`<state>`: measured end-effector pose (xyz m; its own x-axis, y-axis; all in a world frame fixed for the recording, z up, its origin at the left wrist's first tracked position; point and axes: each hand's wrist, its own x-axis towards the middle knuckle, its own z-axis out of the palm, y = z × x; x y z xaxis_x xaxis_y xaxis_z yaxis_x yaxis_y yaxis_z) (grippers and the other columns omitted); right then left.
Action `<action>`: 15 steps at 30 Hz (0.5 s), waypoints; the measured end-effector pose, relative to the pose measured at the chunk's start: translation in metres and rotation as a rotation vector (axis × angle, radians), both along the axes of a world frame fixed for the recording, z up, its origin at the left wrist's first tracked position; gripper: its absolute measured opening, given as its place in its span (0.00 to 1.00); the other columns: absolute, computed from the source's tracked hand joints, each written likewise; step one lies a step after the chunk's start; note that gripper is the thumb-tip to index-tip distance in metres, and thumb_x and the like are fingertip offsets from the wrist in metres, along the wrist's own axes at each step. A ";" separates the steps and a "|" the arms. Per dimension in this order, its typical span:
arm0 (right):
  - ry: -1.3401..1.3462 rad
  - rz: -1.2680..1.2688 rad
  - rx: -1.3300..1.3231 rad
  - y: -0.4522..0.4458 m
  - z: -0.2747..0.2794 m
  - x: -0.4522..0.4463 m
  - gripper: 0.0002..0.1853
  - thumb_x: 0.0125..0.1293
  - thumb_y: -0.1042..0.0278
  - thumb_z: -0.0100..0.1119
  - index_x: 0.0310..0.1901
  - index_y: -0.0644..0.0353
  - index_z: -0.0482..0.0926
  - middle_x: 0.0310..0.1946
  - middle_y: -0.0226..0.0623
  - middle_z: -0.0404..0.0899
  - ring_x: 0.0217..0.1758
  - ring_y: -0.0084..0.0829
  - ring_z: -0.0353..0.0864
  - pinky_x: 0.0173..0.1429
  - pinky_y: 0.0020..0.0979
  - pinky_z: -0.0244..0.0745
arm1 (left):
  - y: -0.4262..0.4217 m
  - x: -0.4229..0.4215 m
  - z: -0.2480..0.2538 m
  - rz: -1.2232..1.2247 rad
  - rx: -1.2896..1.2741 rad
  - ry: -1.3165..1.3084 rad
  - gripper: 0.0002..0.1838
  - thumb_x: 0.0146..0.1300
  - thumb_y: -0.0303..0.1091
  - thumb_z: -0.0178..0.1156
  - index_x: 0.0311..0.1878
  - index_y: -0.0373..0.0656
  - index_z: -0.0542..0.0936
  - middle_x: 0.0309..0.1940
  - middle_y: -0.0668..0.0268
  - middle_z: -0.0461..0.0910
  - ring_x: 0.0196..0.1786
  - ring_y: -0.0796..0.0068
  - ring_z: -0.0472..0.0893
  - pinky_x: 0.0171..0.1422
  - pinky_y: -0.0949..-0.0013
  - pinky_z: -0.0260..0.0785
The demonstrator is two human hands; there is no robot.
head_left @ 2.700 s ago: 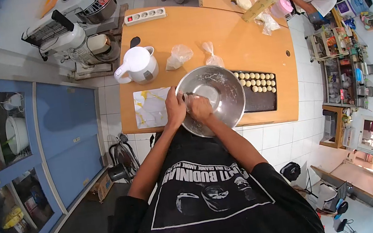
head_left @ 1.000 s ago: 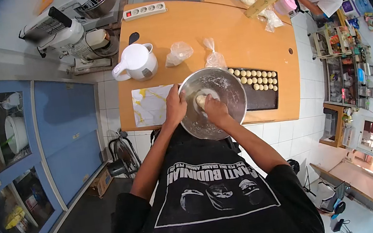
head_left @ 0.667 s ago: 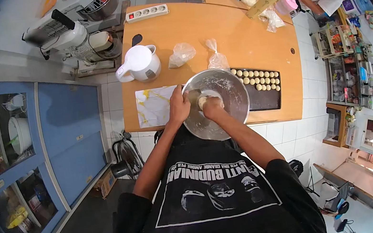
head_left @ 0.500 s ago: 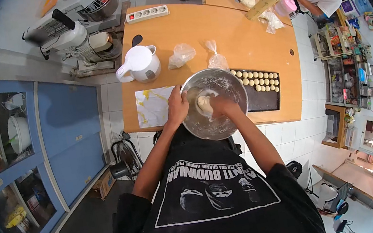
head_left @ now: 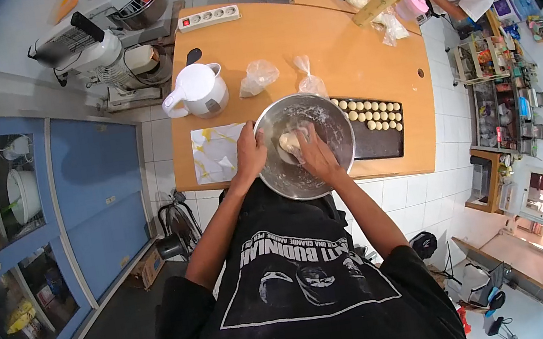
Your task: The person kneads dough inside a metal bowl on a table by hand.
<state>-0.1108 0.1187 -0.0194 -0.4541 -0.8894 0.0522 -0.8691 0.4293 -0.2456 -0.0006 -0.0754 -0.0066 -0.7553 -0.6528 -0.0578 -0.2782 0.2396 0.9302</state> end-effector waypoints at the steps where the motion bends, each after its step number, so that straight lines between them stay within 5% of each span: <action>1: -0.175 -0.040 0.095 -0.008 0.008 -0.003 0.30 0.68 0.61 0.64 0.68 0.62 0.72 0.63 0.56 0.74 0.71 0.55 0.70 0.70 0.56 0.71 | 0.000 0.001 0.000 0.010 -0.010 -0.007 0.09 0.75 0.26 0.57 0.53 0.32 0.75 0.46 0.41 0.82 0.53 0.34 0.80 0.56 0.46 0.72; 3: -0.350 -0.073 0.193 -0.021 0.025 -0.008 0.27 0.67 0.60 0.64 0.66 0.61 0.74 0.61 0.53 0.75 0.71 0.52 0.70 0.69 0.55 0.71 | -0.004 0.002 -0.002 -0.010 -0.006 -0.034 0.13 0.76 0.28 0.57 0.58 0.33 0.75 0.50 0.40 0.82 0.56 0.34 0.81 0.58 0.46 0.73; 5: -0.034 0.106 0.161 -0.032 0.039 -0.010 0.21 0.66 0.57 0.63 0.56 0.60 0.79 0.57 0.48 0.78 0.61 0.49 0.79 0.66 0.53 0.74 | -0.005 0.004 -0.001 -0.028 -0.002 -0.060 0.16 0.77 0.30 0.56 0.63 0.33 0.74 0.54 0.39 0.83 0.59 0.34 0.81 0.60 0.47 0.74; 7: -0.060 0.128 0.166 -0.041 0.037 -0.013 0.19 0.67 0.56 0.62 0.52 0.59 0.80 0.56 0.46 0.80 0.60 0.49 0.80 0.64 0.52 0.74 | -0.002 0.002 0.001 -0.009 -0.006 -0.043 0.08 0.74 0.26 0.58 0.51 0.32 0.75 0.45 0.41 0.81 0.52 0.34 0.80 0.55 0.46 0.72; 15: -0.391 -0.013 0.332 -0.062 0.001 -0.011 0.17 0.72 0.53 0.58 0.48 0.59 0.79 0.50 0.43 0.80 0.64 0.50 0.75 0.64 0.56 0.73 | -0.001 -0.001 0.002 0.021 -0.020 0.010 0.08 0.74 0.27 0.59 0.49 0.32 0.76 0.44 0.41 0.82 0.50 0.34 0.80 0.53 0.46 0.72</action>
